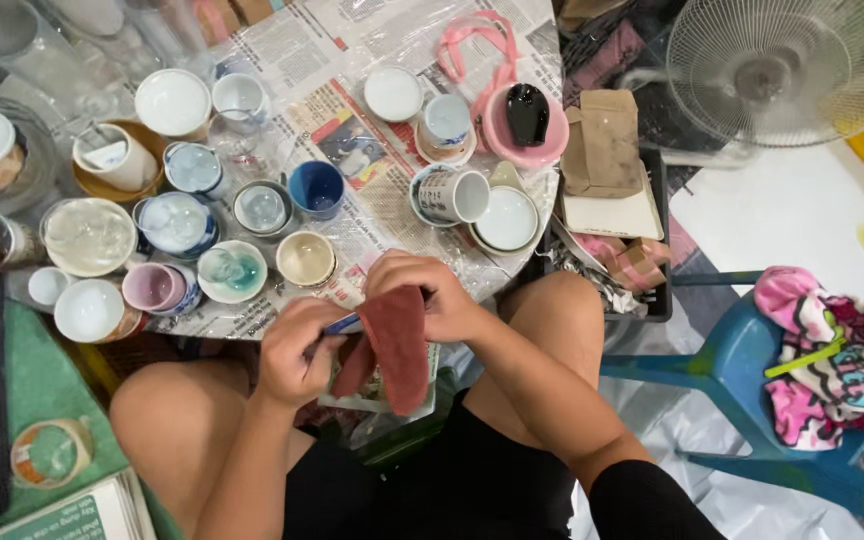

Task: The person sits cross-legged and wipes various ceramic cups and small bowls with a reddish cloth. They handle each item one at a time, wiping the exterior and interior surfaces, then place the cleaned items back on the table among other ceramics.

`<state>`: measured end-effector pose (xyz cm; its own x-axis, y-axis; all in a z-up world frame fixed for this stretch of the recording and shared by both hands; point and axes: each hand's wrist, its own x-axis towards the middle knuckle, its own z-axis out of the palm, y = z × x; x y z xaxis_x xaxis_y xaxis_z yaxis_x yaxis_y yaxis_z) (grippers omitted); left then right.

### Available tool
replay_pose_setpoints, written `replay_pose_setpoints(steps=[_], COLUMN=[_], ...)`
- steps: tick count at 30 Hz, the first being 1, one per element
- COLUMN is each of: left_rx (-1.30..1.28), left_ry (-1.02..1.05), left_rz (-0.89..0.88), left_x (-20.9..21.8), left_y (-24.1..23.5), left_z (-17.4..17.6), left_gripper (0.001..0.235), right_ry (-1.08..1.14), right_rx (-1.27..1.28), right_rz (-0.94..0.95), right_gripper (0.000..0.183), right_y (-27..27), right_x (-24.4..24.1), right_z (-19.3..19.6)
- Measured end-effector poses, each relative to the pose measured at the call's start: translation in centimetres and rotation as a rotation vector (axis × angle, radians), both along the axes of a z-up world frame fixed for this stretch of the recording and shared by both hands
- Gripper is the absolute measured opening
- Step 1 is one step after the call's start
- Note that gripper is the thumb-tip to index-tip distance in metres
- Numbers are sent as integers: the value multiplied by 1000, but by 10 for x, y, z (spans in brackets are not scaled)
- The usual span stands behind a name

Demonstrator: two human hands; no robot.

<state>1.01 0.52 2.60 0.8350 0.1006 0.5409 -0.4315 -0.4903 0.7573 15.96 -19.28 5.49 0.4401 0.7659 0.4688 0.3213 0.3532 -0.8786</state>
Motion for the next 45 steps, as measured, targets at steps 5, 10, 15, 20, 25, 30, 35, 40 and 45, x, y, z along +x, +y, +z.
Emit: replay_pose_setpoints(steps=[5,10,15,20,25,30,35,40,45], left_rx=[-730,-1299,-1236,-1394,-1315,-604,-985,-1307,-982], left_ry=[252,136,48,152,81,10,-129,92,133], left_rz=[166,97,-33,-67,-1,421,326,229,100], left_x=[-8,-3,2,5,5,-3,-5,-4,-1], left_y=[-15,-7,-9,-12,-10,1,6,-15,-25], left_z=[-54,-58,-41,-36,-52,-67,-56,-27,-12], left_gripper=[26,33,31,44,30,18,11,25,36], right_ry=[204,296,905,679,359,401,329,356,316], right_rx=[-44,-121,41,-52,-26,-190,-235,-230,-124], right_rz=[9,18,466,184,-51,-201,-226,-194,-119], right_gripper=[40,77,81,63,40,27,21,14,14], right_y=[0,13,9,11,7,5,11,11,8], right_x=[-6,-17,-18,-18,-20,-23,-25,-23,-25], right_z=[-10,-4,13,0,-26,-30,-27,-33,-46])
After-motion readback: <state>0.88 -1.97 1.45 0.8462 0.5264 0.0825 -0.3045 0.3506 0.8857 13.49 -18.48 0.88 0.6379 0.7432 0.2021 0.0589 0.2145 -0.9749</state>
